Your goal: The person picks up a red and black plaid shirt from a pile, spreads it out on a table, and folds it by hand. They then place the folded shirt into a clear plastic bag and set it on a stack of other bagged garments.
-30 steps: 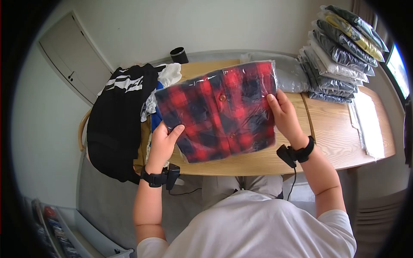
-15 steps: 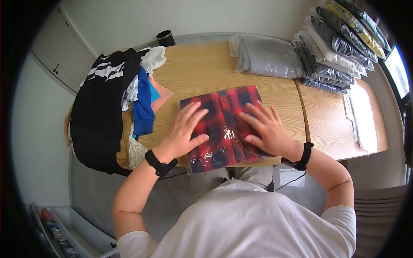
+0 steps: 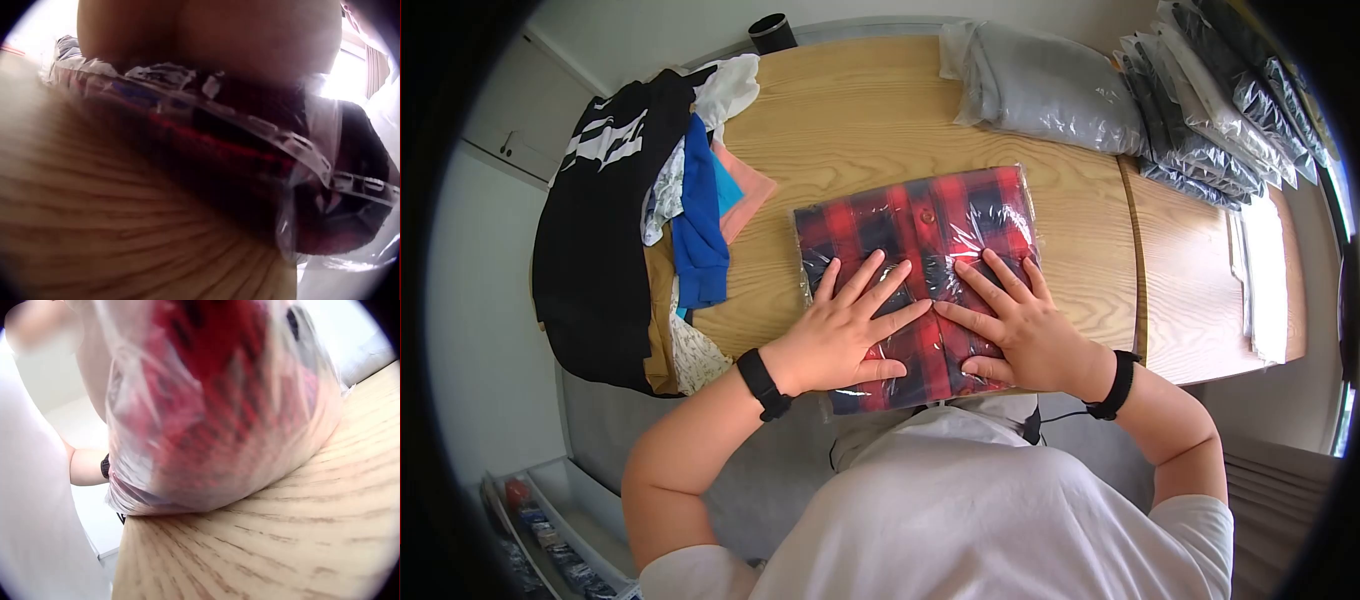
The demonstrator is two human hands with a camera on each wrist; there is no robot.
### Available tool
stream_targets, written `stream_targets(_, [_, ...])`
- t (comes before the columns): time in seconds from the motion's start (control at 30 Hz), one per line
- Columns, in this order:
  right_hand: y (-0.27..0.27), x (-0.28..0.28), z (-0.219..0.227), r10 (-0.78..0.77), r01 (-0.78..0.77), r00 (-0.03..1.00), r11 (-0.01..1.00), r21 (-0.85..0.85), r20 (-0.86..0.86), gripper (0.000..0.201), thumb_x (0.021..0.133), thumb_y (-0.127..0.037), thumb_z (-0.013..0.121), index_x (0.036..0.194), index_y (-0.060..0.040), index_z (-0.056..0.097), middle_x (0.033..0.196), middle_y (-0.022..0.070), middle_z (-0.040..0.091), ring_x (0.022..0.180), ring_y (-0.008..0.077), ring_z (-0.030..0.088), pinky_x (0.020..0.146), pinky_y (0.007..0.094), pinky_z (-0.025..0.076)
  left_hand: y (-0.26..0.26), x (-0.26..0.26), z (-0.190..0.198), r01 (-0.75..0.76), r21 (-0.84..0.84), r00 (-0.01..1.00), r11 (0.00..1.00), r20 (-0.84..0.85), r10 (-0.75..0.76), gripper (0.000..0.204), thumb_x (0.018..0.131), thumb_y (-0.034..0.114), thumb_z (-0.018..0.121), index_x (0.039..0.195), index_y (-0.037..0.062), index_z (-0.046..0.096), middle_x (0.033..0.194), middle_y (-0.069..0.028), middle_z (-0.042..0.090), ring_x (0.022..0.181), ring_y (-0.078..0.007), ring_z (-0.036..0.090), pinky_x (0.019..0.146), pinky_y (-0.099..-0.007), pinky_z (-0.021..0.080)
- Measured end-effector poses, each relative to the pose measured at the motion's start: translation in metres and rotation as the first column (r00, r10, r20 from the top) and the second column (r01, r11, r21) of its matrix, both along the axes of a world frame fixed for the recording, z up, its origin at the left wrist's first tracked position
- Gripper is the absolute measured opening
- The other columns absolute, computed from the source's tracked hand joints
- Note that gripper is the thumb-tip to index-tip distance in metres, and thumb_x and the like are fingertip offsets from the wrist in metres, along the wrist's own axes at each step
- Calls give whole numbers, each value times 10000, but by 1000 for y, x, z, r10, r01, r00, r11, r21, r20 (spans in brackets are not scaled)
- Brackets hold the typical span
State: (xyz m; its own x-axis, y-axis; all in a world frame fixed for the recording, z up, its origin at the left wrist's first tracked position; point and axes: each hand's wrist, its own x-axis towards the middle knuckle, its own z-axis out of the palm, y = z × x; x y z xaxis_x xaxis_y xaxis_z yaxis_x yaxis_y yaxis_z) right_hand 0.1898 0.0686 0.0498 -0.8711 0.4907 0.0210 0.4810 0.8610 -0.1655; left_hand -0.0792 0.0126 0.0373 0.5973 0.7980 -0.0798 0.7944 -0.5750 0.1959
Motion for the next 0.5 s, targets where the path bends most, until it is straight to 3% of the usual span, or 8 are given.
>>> stream_targets(0.13, [3,1,-1,10,-10,1000,1000,-25,-7,651,849,-596,492,1412,-285,391,1480,131,303,1345,415,283,1020,650,245,2,-1,-1,2,-25,1000,1000,15,-2,742,815,588,568,1446,276,334,1542,-134,134,1418,-374,100,1055,-658,160])
stream_targets(0.2, [2,0,-2,8,-8,1000,1000,-17,-8,654,850,-598,490,1415,-285,386,1480,135,301,1348,415,279,1020,651,242,2,-1,-1,10,-45,1000,999,-13,-11,743,837,626,500,1447,235,335,1541,-160,109,1417,-395,63,1068,-650,105])
stream_targets(0.5, [3,7,-8,9,-9,1000,999,32,-13,652,887,-570,469,1447,-270,322,1511,127,245,1384,383,219,1058,635,202,1,-3,5,15,-125,1000,992,11,-14,767,837,608,516,1461,213,308,1549,-167,62,1426,-385,17,1095,-612,50])
